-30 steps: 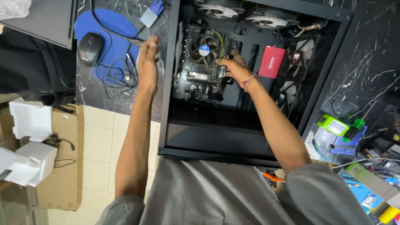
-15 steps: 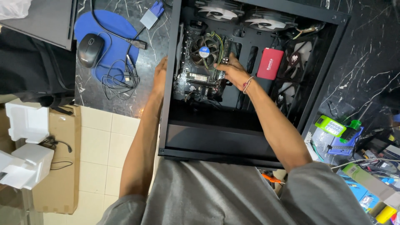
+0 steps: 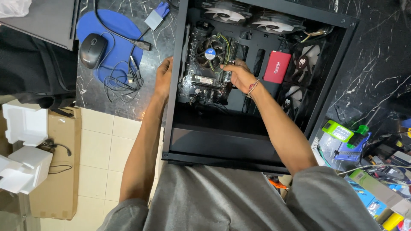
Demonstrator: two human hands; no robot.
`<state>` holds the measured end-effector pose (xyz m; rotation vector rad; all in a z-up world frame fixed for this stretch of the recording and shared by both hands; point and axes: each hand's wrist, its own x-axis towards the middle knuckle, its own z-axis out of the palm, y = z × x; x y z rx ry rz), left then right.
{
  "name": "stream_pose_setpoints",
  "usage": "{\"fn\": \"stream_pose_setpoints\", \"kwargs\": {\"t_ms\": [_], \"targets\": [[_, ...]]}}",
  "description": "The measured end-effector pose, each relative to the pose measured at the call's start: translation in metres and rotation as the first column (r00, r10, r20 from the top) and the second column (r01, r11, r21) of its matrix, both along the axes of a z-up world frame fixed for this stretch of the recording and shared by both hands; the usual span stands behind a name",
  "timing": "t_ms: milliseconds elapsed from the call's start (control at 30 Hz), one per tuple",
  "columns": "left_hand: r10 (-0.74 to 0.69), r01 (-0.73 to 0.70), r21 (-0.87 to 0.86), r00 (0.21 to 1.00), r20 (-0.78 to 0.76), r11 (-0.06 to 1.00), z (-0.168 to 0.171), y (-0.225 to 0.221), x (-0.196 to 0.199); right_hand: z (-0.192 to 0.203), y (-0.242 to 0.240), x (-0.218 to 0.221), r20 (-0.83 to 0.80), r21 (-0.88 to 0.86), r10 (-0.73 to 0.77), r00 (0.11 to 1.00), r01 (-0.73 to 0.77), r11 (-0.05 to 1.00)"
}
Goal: Installing a motherboard into a computer case and aligning it with the mounting standoffs.
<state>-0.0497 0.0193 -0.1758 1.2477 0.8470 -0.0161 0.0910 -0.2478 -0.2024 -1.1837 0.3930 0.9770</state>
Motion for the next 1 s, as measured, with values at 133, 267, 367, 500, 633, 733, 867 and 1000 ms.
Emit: {"fn": "stream_pose_setpoints", "kwargs": {"t_ms": [133, 267, 367, 500, 633, 733, 867, 1000], "targets": [[-0.006, 0.006, 0.015, 1.0, -0.022, 1.0, 0.008, -0.002, 0.001, -0.027, -0.007, 0.006, -0.117, 0.07, 0.016, 0.993, -0.007, 0.997], [-0.015, 0.017, 0.093, 1.0, -0.023, 0.996, 0.013, -0.005, 0.004, -0.059, -0.021, 0.012, -0.019, 0.024, 0.091, 0.996, -0.091, 0.996], [-0.021, 0.026, 0.106, 0.999, -0.046, 0.994, 0.015, -0.005, 0.005, -0.093, -0.03, 0.013, -0.028, 0.026, 0.08, 0.996, -0.08, 0.996], [-0.027, 0.031, 0.116, 0.999, -0.037, 0.993, -0.001, -0.001, 0.005, -0.103, -0.034, 0.01, -0.052, 0.036, 0.064, 0.997, -0.062, 0.997], [-0.039, 0.039, 0.126, 0.999, -0.001, 0.991, 0.007, -0.003, 0.007, -0.121, -0.035, 0.008, -0.056, 0.003, 0.045, 0.997, -0.045, 0.999], [-0.038, 0.034, 0.084, 0.998, 0.051, 0.996, -0.013, 0.001, 0.004, -0.093, -0.025, 0.006, -0.057, -0.075, 0.052, 0.997, -0.056, 0.996], [-0.047, 0.043, 0.076, 0.998, 0.05, 0.996, -0.023, 0.002, 0.0, -0.066, -0.016, 0.005, -0.035, -0.191, 0.097, 0.995, -0.102, 0.976], [-0.066, 0.058, 0.103, 0.995, 0.072, 0.993, -0.024, 0.006, 0.0, -0.004, 0.004, 0.012, -0.038, -0.377, 0.192, 0.981, -0.192, 0.906]]}}
